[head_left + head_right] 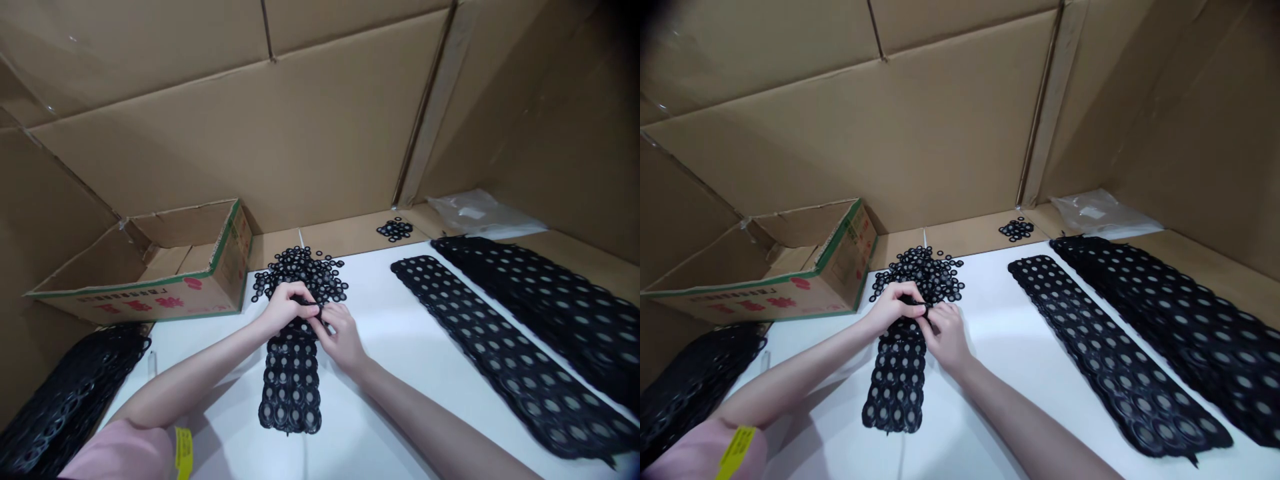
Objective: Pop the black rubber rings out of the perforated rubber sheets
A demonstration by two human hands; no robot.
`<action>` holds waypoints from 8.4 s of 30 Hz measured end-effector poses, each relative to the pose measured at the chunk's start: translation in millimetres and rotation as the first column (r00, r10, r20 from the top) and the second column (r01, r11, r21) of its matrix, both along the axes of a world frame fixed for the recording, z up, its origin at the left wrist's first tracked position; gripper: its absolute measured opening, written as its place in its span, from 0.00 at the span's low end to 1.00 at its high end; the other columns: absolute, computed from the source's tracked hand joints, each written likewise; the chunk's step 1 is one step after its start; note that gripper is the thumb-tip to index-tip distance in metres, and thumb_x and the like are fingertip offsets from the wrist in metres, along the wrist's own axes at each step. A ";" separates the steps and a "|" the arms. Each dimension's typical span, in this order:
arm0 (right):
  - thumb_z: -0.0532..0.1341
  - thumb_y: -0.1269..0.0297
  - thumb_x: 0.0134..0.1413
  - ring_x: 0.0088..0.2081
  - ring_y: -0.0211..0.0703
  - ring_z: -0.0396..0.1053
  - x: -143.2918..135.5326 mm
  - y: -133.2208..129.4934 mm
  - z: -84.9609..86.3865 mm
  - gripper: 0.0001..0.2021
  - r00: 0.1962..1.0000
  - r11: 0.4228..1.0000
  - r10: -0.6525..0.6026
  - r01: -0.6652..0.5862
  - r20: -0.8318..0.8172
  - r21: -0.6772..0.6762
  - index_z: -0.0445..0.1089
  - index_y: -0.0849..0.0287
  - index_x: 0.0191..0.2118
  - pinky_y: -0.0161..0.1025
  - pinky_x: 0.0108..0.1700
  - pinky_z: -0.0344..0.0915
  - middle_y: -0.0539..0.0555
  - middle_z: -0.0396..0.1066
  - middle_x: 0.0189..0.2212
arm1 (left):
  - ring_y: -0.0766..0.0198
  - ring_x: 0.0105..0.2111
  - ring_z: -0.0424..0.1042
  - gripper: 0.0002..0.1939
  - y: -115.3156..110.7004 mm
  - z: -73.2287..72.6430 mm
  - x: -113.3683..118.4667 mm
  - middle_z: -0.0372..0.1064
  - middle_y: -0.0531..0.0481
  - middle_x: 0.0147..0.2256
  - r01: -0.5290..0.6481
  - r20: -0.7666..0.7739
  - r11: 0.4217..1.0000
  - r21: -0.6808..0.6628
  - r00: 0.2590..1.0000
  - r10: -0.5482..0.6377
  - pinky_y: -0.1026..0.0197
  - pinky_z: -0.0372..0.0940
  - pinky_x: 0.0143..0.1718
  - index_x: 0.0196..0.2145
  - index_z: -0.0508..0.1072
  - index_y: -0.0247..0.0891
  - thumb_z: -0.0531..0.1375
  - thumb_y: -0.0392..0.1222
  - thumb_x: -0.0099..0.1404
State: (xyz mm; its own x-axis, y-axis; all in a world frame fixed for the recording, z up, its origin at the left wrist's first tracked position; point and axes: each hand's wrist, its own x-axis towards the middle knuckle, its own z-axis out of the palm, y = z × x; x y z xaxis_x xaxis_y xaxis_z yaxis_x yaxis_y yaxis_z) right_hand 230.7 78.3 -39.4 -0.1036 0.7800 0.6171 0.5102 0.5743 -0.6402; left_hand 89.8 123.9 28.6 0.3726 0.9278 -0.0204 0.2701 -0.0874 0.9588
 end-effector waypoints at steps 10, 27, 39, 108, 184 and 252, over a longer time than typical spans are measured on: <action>0.55 0.69 0.60 0.26 0.37 0.59 -1.1 -1.6 1.2 0.17 1.000 0.998 -0.010 0.009 0.011 0.058 0.55 0.58 0.20 0.39 0.35 0.56 0.48 0.60 0.18 | 0.67 0.27 0.62 0.07 -1.7 -7.4 1.9 0.63 0.55 0.23 -0.019 -0.015 0.997 0.079 1.000 0.020 0.63 0.56 0.33 0.19 0.72 0.34 0.66 0.37 0.49; 0.52 0.58 0.62 0.24 0.39 0.58 1.3 -0.1 -4.2 0.22 0.995 0.985 0.003 -0.019 -0.095 -0.172 0.47 0.56 0.18 0.37 0.27 0.56 0.48 0.56 0.18 | 0.60 0.39 0.69 0.13 6.7 41.4 -13.3 0.72 0.47 0.34 0.779 -0.854 0.507 0.369 0.500 -0.147 0.44 0.43 0.62 0.42 0.76 0.37 0.51 0.38 0.70; 0.52 0.63 0.63 0.24 0.39 0.58 3.1 0.7 -2.8 0.21 0.987 0.983 0.158 -0.157 0.005 -0.100 0.50 0.57 0.18 0.38 0.29 0.56 0.49 0.59 0.17 | 0.63 0.27 0.69 0.09 18.5 46.2 -9.6 0.70 0.50 0.24 0.923 -0.925 0.259 0.285 0.336 -0.180 0.44 0.49 0.60 0.24 0.72 0.36 0.58 0.37 0.63; 0.52 0.69 0.60 0.25 0.39 0.57 0.7 1.9 -8.7 0.17 0.982 0.981 0.175 -0.167 0.072 -0.102 0.51 0.57 0.19 0.43 0.40 0.55 0.48 0.59 0.18 | 0.64 0.28 0.68 0.11 16.4 25.8 -19.2 0.67 0.52 0.24 0.907 -0.921 0.227 0.354 0.380 -0.084 0.37 0.39 0.65 0.25 0.68 0.36 0.54 0.38 0.65; 0.56 0.41 0.52 0.24 0.37 0.56 3.0 -0.2 2.5 0.23 0.797 0.813 -0.044 -0.322 -0.603 -0.485 0.60 0.58 0.25 0.33 0.23 0.59 0.48 0.56 0.22 | 0.59 0.44 0.72 0.21 -3.3 -9.5 -42.9 0.73 0.45 0.43 0.271 -0.331 0.817 0.510 0.938 -0.105 0.58 0.64 0.47 0.49 0.72 0.39 0.64 0.47 0.60; 0.56 0.50 0.55 0.25 0.41 0.62 3.1 -1.4 6.4 0.17 0.872 0.822 0.041 -0.307 -0.487 -0.480 0.64 0.59 0.26 0.37 0.26 0.62 0.52 0.64 0.23 | 0.63 0.28 0.72 0.06 -5.6 -16.7 -37.2 0.76 0.49 0.27 -0.098 -0.095 0.986 0.137 0.989 0.112 0.64 0.62 0.32 0.27 0.79 0.34 0.69 0.33 0.48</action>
State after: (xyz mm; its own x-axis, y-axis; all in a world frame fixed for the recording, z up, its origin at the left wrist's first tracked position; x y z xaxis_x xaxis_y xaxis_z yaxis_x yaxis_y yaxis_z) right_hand 233.8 76.9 -33.1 -0.0948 0.9874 0.1265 0.0253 0.1295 -0.9913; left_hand 52.6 118.4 11.9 0.2751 0.9588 0.0716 0.3806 -0.1770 0.9076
